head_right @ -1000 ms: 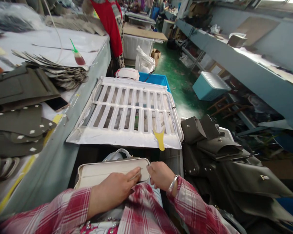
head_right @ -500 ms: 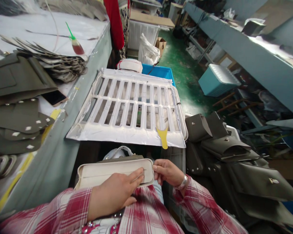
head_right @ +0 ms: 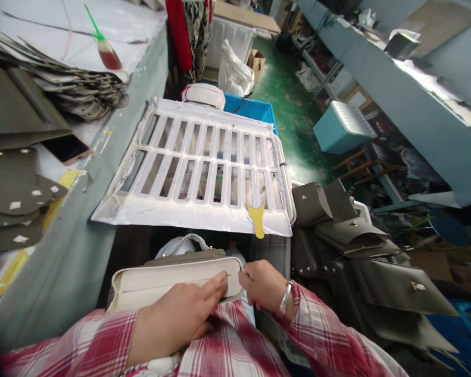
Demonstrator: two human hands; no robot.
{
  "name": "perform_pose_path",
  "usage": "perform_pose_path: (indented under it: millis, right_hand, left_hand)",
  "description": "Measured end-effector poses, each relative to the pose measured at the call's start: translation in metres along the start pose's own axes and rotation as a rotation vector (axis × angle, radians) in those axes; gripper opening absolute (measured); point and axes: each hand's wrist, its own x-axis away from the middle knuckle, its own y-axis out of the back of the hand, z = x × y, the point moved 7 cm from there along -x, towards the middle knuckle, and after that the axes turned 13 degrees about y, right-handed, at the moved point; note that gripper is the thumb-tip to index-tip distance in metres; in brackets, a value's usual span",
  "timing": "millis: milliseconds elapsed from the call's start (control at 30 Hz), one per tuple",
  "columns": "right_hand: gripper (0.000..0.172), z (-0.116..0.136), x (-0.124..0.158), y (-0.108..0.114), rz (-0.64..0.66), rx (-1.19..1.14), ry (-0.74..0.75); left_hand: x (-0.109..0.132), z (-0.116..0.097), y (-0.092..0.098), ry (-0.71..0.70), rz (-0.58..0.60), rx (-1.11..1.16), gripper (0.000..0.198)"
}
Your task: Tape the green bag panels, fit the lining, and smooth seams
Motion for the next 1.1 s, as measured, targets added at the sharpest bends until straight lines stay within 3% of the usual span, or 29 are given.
perform_pose_path:
  millis: [267, 367, 567, 733, 900, 1100]
  right_hand:
    - [0.031, 0.0, -0.003, -0.003, 0.143, -0.258, -0.124]
    - [0.029, -0.004, -0.002, -0.006, 0.204, -0.413, -0.04]
    - [0.046, -0.02, -0.006, -0.014, 0.442, -0.866, 0.122]
    - [0.044, -0.024, -0.018, -0.013, 0.422, -0.74, 0.116]
    - [0.05, -0.012, -0.024, -0.01, 0.418, -0.499, -0.042]
    - [0.049, -0.01, -0.015, -0.007, 0.378, -0.343, -0.106]
  left_hand:
    - [-0.001, -0.001, -0.001, 0.013, 0.005, -0.012, 0.063]
    - [0.0, -0.001, 0.002, 0.004, 0.014, 0.009, 0.063]
    - [0.0, 0.002, 0.001, 0.005, 0.014, 0.043, 0.069]
    - [0.002, 0.004, 0.004, 0.003, 0.012, 0.043, 0.066]
    - [-0.001, 0.007, 0.004, -0.003, 0.038, 0.059, 0.064]
    - [0.001, -0.004, 0.013, 0.028, 0.031, 0.161, 0.074]
